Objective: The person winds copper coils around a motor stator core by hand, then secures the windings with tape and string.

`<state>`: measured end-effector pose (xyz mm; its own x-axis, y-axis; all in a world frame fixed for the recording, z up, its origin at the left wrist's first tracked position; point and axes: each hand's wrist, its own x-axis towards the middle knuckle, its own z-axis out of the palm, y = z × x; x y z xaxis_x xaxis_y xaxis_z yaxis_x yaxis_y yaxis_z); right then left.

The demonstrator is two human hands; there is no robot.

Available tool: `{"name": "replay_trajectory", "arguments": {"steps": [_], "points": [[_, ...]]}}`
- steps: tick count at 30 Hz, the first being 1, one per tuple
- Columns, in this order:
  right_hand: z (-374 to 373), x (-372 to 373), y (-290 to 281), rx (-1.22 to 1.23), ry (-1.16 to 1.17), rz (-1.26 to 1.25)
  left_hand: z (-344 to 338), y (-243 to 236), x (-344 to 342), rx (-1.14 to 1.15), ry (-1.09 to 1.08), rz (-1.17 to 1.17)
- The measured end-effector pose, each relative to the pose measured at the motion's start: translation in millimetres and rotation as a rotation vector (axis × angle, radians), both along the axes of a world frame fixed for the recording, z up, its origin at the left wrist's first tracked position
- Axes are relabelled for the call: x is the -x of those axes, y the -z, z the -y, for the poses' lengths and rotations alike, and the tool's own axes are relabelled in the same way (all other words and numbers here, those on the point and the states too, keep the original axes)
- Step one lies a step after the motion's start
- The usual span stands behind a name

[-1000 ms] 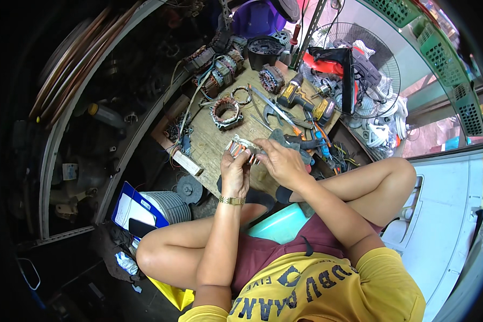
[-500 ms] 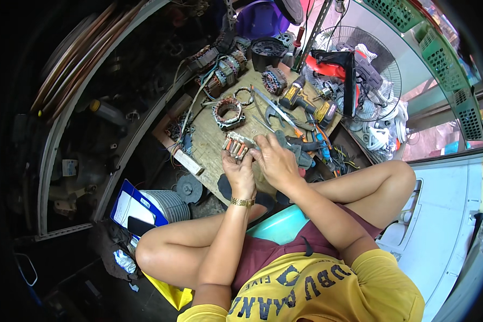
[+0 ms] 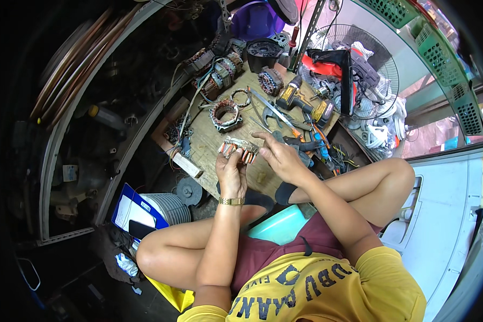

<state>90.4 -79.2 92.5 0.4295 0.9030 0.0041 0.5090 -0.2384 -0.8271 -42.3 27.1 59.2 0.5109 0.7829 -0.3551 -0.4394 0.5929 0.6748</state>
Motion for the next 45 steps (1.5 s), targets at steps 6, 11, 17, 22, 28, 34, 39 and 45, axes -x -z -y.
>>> {"name": "replay_trajectory", "arguments": {"steps": [6,11,17,22,28,34,39,45], "points": [[8.2,3.0,-12.4,0.032,-0.058,0.133,-0.7,-0.6,1.4,0.083,0.058,0.058],[8.9,3.6,-15.4,0.056,-0.094,0.110,-1.6,-7.7,3.4,0.107,0.095,0.010],[10.5,5.4,-7.4,0.062,-0.067,0.155,-2.6,-4.9,4.3,0.031,0.166,-0.027],[2.3,19.7,2.6,-0.014,0.052,0.234,0.1,1.8,3.3,0.027,0.151,-0.029],[-19.1,35.5,16.6,-0.080,0.228,0.328,4.2,6.3,-1.3,0.074,0.044,0.061],[-34.8,42.7,12.6,0.059,0.170,0.425,8.4,10.1,-5.4,0.007,-0.162,0.019],[-40.7,34.1,-1.6,0.104,0.080,0.389,-5.1,17.9,4.5,-0.094,-0.048,-0.004],[-39.4,-9.3,51.2,0.037,0.148,-0.199,-5.2,9.3,-4.2,0.108,0.007,0.048]]}}
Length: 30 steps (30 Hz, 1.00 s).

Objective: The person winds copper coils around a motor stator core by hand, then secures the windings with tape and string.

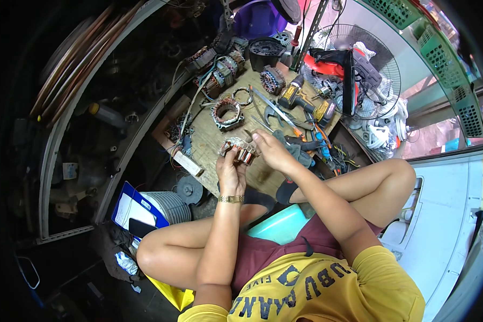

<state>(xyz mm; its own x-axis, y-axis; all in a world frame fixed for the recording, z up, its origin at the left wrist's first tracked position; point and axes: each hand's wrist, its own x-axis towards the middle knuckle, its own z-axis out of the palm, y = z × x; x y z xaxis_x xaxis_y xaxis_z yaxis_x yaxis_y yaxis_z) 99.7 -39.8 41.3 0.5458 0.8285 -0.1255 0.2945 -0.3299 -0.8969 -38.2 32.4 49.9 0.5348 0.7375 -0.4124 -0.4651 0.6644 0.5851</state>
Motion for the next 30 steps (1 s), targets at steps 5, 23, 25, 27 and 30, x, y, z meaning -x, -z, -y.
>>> {"name": "replay_trajectory", "arguments": {"steps": [5,23,25,27,30], "points": [[27.5,14.7,-37.8,-0.015,-0.130,0.186,-2.5,-4.3,10.6,0.018,0.002,0.004],[34.4,34.0,-56.3,0.023,-0.099,0.493,1.8,-14.4,8.8,0.041,0.082,-0.017],[32.8,32.6,-52.9,0.047,-0.096,0.540,0.1,-17.0,9.4,0.004,0.105,-0.015],[31.8,29.5,-49.0,0.071,-0.091,0.586,1.7,-20.5,7.5,-0.082,0.117,-0.074],[34.3,27.8,-47.5,0.000,-0.124,0.592,-4.4,-18.5,10.7,-0.121,0.168,-0.098]]}}
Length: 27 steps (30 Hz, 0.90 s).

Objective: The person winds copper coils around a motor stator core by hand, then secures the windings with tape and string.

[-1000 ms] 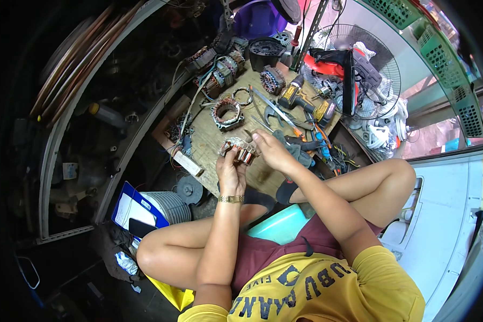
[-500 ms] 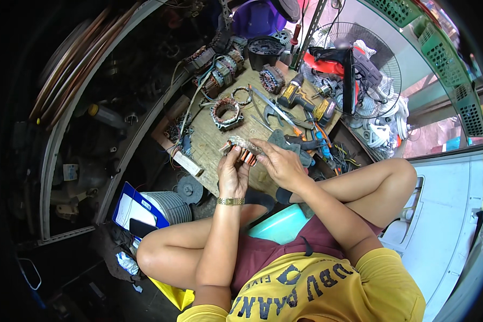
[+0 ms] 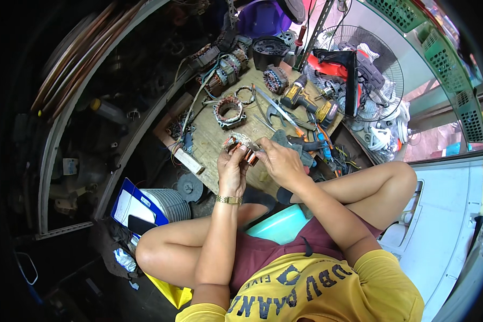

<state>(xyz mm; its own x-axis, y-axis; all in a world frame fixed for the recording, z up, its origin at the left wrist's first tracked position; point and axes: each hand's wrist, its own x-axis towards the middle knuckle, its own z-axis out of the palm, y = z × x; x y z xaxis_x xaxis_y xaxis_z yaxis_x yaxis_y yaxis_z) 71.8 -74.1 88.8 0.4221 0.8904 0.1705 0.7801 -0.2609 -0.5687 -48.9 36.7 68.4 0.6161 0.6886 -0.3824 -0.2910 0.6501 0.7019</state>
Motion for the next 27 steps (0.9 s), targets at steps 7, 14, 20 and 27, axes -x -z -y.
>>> {"name": "replay_trajectory", "arguments": {"steps": [7,14,20,27], "points": [[-13.7,17.9,2.8,-0.159,0.171,-0.095,36.1,10.0,-18.4,-0.218,-0.325,0.030],[-12.7,-24.7,31.8,-0.017,0.090,-1.131,5.6,6.2,-3.0,0.054,-0.090,0.100],[-14.9,-30.9,31.9,-0.247,-0.098,-0.548,1.9,12.0,-1.1,0.194,-0.050,0.179],[-11.9,-27.4,11.9,-0.201,-0.011,-0.472,3.5,4.7,-4.5,0.004,0.004,0.087]]}}
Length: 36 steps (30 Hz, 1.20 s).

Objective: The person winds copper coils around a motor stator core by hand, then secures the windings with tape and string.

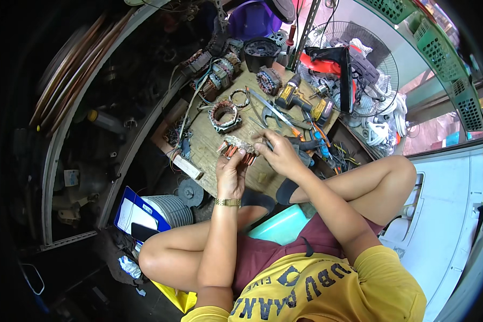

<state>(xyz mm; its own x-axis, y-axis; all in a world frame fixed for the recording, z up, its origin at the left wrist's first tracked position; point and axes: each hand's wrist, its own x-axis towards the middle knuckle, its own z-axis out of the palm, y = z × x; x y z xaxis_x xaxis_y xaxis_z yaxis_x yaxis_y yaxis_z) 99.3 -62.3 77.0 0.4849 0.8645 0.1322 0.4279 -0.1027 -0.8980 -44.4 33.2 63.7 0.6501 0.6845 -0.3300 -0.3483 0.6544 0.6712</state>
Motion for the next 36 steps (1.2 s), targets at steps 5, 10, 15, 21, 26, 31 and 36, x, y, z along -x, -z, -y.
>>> {"name": "replay_trajectory", "arguments": {"steps": [5,10,15,21,26,31,36], "points": [[19.9,22.7,-29.3,0.116,0.007,0.214,-1.7,8.9,3.6,0.211,-0.076,0.013],[20.6,24.7,-23.3,0.198,-0.018,0.310,-0.6,10.9,1.6,0.258,-0.074,0.037],[20.9,25.9,-27.2,0.238,-0.032,0.310,-2.3,6.9,3.9,0.241,-0.058,0.013],[14.3,32.6,-21.0,0.268,0.034,0.332,5.3,-1.0,1.5,0.209,-0.047,-0.002],[-3.6,44.6,-13.2,0.255,0.167,0.424,15.4,3.4,-6.3,0.175,-0.161,-0.029],[-14.7,42.5,3.0,0.201,0.153,0.498,14.2,11.3,-7.9,0.145,-0.316,-0.064],[-18.7,39.8,5.2,0.197,0.066,0.557,-3.2,29.2,3.5,0.267,-0.219,-0.142]]}}
